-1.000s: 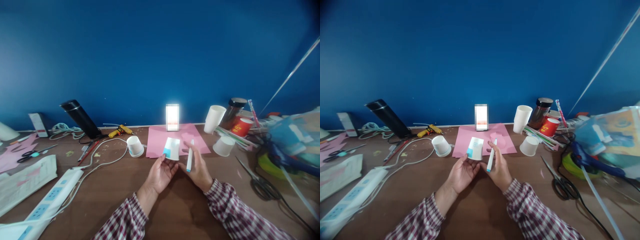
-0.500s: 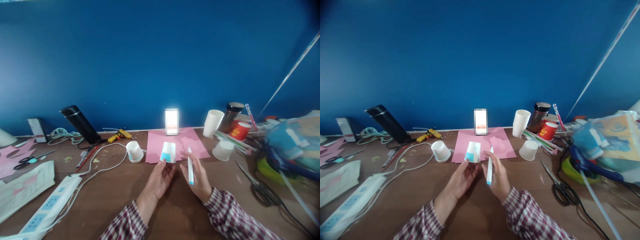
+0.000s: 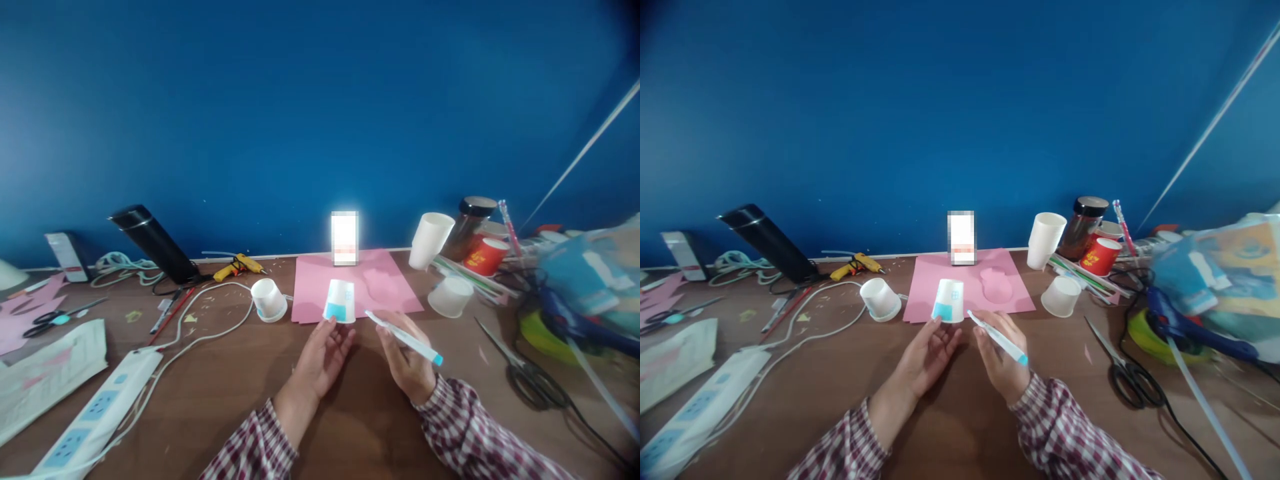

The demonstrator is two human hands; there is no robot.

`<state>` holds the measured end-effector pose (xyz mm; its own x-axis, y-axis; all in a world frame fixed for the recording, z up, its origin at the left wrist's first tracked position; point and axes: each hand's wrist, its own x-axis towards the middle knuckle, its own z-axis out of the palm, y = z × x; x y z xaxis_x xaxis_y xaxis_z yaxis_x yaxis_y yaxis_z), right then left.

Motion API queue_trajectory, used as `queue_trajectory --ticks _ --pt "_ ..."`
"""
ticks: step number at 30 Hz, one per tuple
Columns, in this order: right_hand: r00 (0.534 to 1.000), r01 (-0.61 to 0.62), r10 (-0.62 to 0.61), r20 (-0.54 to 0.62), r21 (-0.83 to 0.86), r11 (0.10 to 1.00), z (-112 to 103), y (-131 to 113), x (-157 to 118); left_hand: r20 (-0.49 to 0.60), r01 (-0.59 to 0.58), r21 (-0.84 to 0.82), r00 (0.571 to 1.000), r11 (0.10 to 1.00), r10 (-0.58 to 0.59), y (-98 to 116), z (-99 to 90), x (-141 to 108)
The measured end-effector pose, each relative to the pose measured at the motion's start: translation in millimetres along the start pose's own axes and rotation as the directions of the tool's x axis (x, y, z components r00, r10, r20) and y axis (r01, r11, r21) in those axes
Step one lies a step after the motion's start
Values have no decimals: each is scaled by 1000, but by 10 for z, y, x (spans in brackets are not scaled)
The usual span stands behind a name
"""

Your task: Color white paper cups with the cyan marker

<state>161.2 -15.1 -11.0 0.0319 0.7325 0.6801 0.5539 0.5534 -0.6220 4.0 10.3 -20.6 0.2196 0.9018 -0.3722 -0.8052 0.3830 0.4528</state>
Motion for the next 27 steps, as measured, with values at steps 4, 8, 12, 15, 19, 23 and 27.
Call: queue_trajectory --ticks 4,8,12,15,19,23,27 --pt "998 -68 68 3 13 998 20 -59 -28 -4 18 -4 1000 1000 -18 -5 16 -16" --pt "993 -113 113 18 17 993 55 -100 -37 -2 12 23 1000 1000 -12 -16 4 -12" --pt "992 -114 115 58 -19 993 61 -81 -33 23 -6 48 1000 999 4 -23 -17 -2" --pt "990 -119 120 72 -12 993 59 -58 -39 31 -13 55 999 998 11 -26 -17 -9" --pt "988 -132 131 79 13 991 66 -45 -51 11 -18 83 1000 996 17 -30 -1 -31" --pt "988 -136 135 69 8 991 72 -40 -54 -17 -36 104 999 994 38 -37 17 -49" --pt "990 -126 127 62 -10 992 71 -44 -50 -38 -54 93 998 994 58 -45 25 -45"
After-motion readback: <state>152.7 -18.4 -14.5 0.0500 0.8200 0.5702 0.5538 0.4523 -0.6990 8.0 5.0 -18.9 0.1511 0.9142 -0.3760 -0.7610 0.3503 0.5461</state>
